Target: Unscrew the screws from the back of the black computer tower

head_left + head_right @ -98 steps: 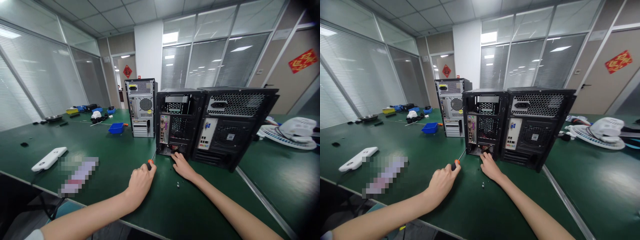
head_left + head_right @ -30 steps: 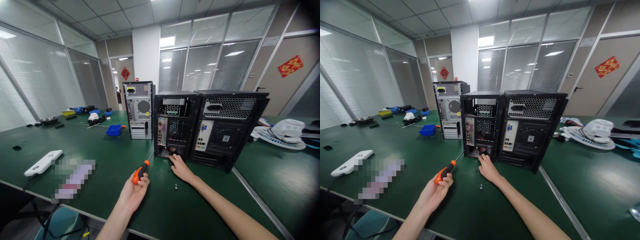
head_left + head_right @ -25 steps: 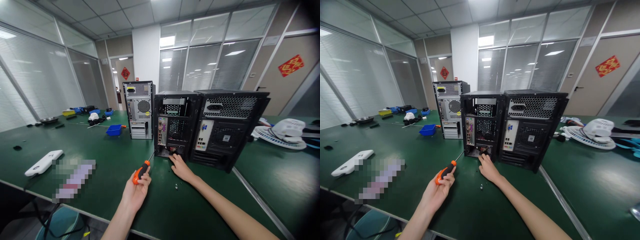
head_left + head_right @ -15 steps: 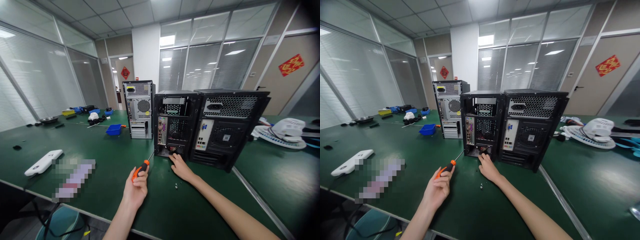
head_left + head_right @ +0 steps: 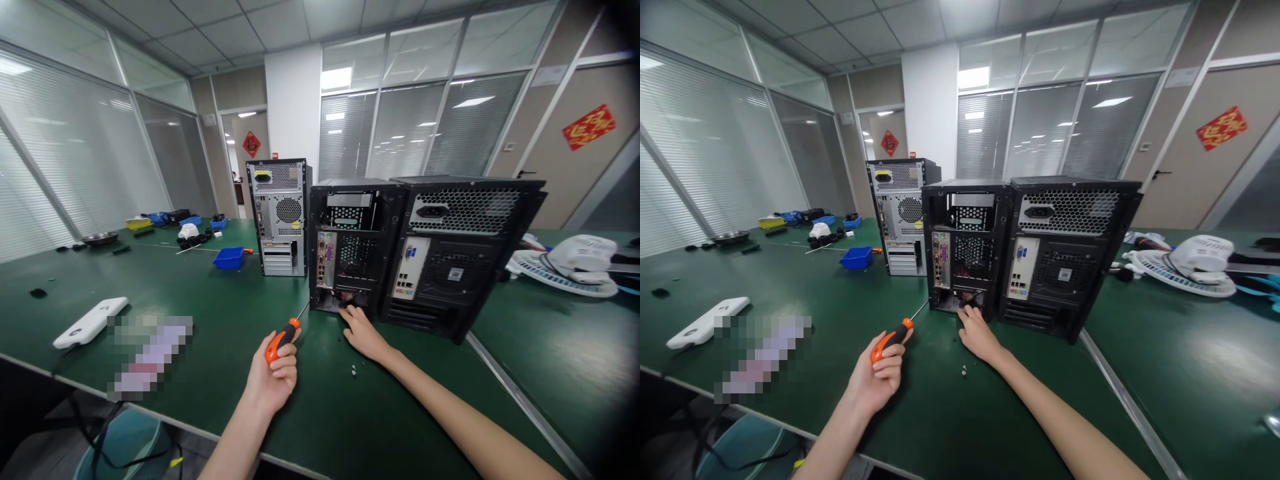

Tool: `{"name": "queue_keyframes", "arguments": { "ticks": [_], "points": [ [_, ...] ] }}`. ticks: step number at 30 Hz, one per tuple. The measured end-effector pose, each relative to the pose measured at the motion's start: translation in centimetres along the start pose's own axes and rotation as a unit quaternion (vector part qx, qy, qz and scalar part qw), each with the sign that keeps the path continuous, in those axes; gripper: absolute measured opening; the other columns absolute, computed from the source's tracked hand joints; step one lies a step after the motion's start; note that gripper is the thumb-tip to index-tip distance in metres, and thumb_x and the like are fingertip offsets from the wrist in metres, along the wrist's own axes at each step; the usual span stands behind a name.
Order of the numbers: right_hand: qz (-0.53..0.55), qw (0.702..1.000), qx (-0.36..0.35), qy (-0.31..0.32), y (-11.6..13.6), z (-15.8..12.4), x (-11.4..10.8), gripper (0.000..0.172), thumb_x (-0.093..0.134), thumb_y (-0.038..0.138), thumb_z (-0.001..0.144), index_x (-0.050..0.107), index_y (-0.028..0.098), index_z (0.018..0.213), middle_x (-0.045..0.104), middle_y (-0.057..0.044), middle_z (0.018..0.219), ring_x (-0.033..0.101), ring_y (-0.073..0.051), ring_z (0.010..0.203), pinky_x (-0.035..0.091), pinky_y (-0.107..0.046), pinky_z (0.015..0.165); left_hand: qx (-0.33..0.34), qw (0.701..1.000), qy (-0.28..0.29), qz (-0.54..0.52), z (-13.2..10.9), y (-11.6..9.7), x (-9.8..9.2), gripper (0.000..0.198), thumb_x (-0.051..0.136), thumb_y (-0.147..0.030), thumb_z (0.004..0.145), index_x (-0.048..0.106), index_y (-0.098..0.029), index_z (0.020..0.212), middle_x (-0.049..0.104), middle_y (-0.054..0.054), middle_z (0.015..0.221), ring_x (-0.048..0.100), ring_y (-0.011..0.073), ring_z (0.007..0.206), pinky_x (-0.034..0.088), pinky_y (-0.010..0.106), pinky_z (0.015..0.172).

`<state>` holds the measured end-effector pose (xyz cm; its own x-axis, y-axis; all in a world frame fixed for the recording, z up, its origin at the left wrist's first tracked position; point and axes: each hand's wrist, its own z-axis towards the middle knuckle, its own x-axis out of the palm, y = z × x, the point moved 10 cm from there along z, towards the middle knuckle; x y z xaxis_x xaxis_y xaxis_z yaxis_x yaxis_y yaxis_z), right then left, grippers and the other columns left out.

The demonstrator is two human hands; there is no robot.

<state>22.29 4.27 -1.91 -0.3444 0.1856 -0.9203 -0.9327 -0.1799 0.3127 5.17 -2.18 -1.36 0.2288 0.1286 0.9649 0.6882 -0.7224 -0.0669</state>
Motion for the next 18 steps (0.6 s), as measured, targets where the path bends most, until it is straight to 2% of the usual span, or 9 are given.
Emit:
{"name": "queue_keyframes", "arguments": {
  "ticks": [7,18],
  "points": [
    [-0.002,1.0,-0.003,-0.002,-0.02,0.06,0.06,0.049,0.04,0.008,0.076,0.051,0.01,0.123,0.049,-0.013,0.11,0.042,-0.025,0.103,0.035,-0.037,0.098,0.011,0.991,-0.065,0.114,0.1,-0.57,-0.85,0.037,0.033,-0.04,0.094,0.055,-0.011,0.098,0.032,-0.008,0.051,0.025,-0.0014,0.03,0.018,0.008,0.03],
    [-0.002,1.0,-0.003,-0.003,-0.03,0.0,0.08,0.05,0.039,0.008,0.076,0.05,0.009,0.124,0.049,-0.013,0.11,0.042,-0.024,0.103,0.035,-0.038,0.098,0.016,0.982,-0.086,0.17,0.03,-0.91,-0.81,0.035,0.033,-0.038,0.094,0.056,-0.012,0.094,0.033,-0.008,0.05,0.023,-0.0015,0.03,0.016,0.008,0.03]
  ]
}}
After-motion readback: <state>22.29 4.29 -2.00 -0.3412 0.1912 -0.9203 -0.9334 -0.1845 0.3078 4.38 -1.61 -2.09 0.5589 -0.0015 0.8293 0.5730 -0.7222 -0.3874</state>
